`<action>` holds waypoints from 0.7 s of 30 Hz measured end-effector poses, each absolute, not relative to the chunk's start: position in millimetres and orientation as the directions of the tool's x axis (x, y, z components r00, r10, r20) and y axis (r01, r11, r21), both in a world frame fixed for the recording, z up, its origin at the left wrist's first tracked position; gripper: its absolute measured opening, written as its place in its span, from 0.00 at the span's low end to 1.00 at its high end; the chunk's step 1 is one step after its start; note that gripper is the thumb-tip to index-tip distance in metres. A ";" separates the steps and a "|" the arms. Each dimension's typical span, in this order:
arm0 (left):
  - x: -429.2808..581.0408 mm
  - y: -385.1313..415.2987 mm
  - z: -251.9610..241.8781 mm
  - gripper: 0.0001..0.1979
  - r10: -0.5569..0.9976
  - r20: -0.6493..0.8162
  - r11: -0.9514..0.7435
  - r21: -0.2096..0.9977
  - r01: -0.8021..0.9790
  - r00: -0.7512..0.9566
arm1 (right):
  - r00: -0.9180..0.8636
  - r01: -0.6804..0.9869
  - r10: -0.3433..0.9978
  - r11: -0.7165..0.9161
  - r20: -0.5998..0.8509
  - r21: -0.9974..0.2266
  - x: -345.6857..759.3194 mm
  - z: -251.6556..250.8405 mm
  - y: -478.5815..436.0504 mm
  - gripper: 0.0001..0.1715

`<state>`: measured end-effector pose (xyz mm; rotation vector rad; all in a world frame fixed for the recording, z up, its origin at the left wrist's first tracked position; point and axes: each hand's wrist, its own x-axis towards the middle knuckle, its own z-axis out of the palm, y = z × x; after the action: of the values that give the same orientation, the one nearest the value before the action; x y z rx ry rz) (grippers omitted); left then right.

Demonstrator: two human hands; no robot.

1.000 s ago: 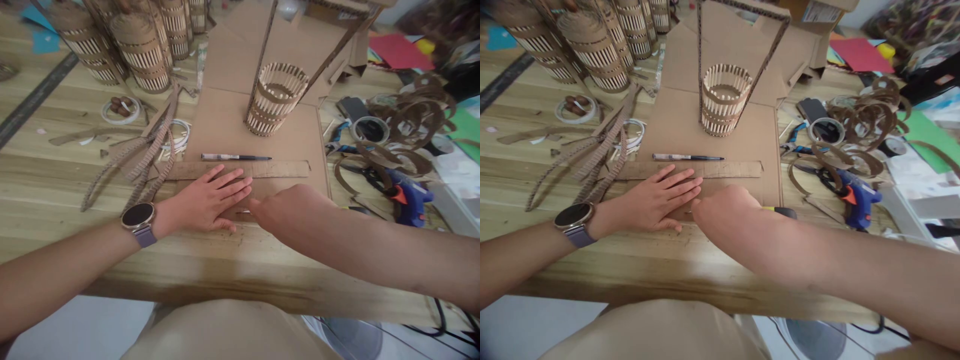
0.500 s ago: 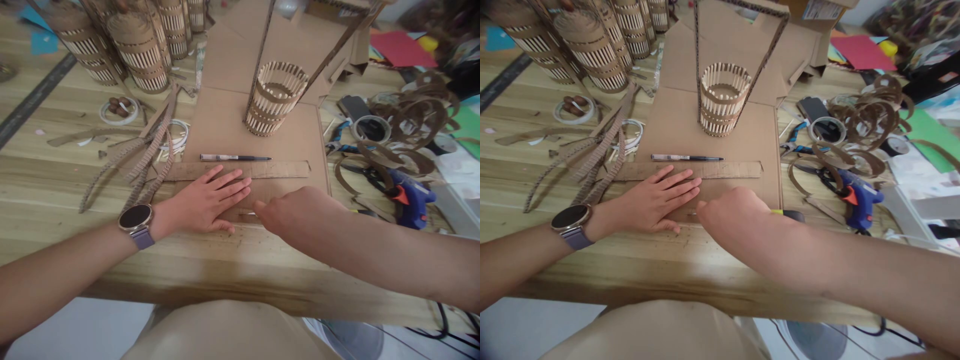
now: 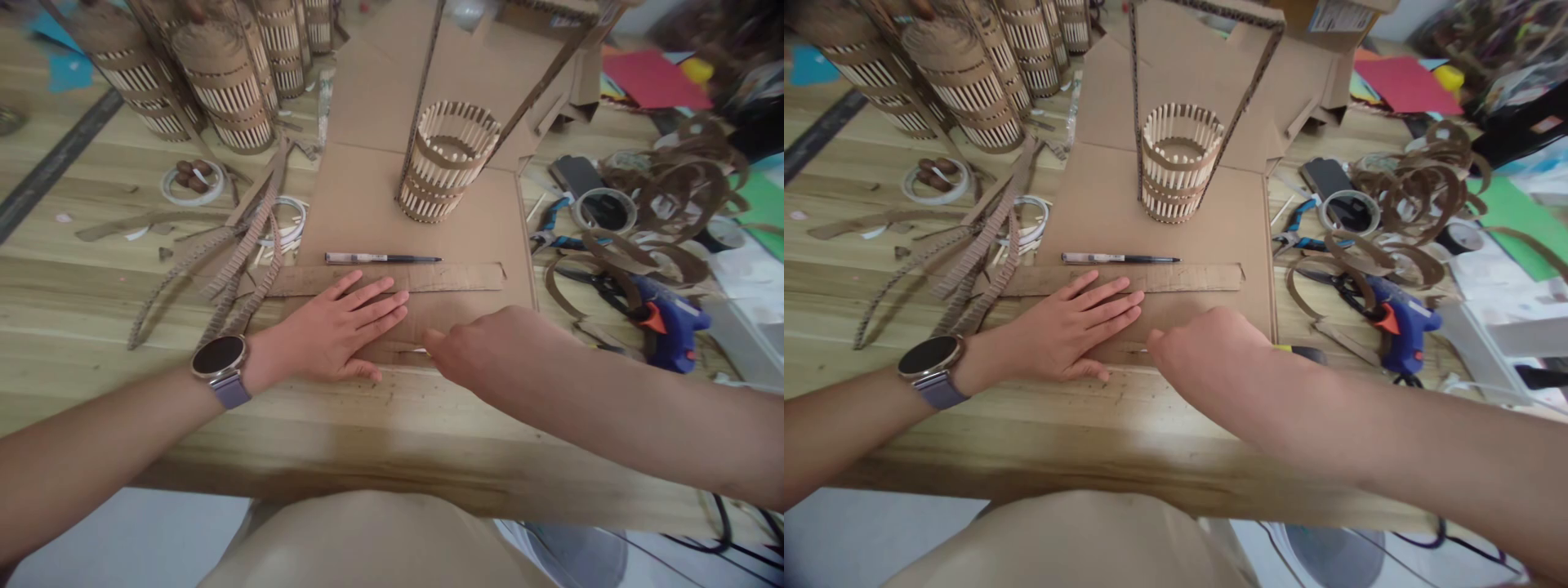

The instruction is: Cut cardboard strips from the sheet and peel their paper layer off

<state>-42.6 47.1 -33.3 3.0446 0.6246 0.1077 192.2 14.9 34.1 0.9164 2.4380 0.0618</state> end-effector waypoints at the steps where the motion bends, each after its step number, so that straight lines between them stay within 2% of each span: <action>1: -42.6 47.2 -33.3 0.39 0.395 0.061 -0.918 0.044 0.393 0.917 | -0.618 0.607 0.637 0.759 -0.461 0.234 191.4 35.7 14.4 0.21; 8: -43.1 48.0 -35.9 0.40 0.393 0.064 -0.920 0.027 0.392 0.917 | -0.511 0.636 0.634 0.733 -0.580 0.241 186.9 47.8 14.1 0.16; 14: -43.5 47.8 -36.4 0.39 0.392 0.070 -0.920 0.035 0.391 0.917 | -0.522 0.643 0.674 0.713 -0.522 0.278 200.7 43.2 8.8 0.15; 21: -43.7 48.0 -36.3 0.39 0.387 0.077 -0.922 0.046 0.385 0.919 | -0.516 0.642 0.684 0.707 -0.515 0.297 218.2 43.7 2.3 0.22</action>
<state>-43.7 48.0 -36.3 3.0477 0.6131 0.1318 218.2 2.3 43.7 1.0059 2.2961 0.0908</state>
